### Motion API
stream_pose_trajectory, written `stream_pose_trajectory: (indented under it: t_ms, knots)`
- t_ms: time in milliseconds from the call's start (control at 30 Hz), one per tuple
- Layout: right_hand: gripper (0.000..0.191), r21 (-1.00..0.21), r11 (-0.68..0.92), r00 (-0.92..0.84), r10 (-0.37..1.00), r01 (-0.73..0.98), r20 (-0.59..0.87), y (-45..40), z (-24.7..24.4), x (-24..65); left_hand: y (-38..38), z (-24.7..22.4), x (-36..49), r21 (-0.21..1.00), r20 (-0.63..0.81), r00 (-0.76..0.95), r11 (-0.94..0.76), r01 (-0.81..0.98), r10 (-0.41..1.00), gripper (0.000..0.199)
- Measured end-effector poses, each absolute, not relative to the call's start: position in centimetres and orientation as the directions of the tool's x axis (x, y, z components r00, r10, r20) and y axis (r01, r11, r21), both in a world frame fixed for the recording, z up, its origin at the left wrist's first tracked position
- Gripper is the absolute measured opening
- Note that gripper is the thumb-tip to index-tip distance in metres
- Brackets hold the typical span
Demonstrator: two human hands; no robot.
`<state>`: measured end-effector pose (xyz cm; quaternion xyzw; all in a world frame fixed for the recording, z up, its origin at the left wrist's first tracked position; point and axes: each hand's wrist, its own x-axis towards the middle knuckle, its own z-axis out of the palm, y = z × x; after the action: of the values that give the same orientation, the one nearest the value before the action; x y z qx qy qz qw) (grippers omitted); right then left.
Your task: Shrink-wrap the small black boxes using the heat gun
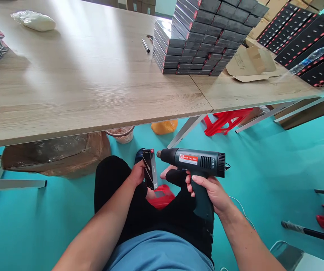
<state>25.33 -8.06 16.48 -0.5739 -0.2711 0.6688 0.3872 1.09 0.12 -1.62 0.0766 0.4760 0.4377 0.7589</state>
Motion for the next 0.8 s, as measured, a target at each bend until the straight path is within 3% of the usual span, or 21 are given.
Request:
stream_pose_trajectory:
  t_ms: [533,700,800]
  knots:
    - [0.029,-0.834,-0.546,-0.067,0.838,-0.076,-0.542,-5.3,18.0,25.2,-0.2,-1.9,1.1,0.597,-0.604,0.184,0.593,-0.539,0.775,0.014]
    - [0.024,-0.854,-0.520,-0.147,0.845,-0.002,-0.514,-4.2,18.5,25.3,-0.2,-2.5,0.9,0.555,-0.638,0.166,0.599,-0.578,0.752,0.011]
    - [0.020,-0.826,-0.549,-0.216,0.797,0.131,-0.564,-4.8,18.7,25.6,0.0,-3.1,0.8,0.490,-0.664,0.144,0.573,-0.656,0.734,0.010]
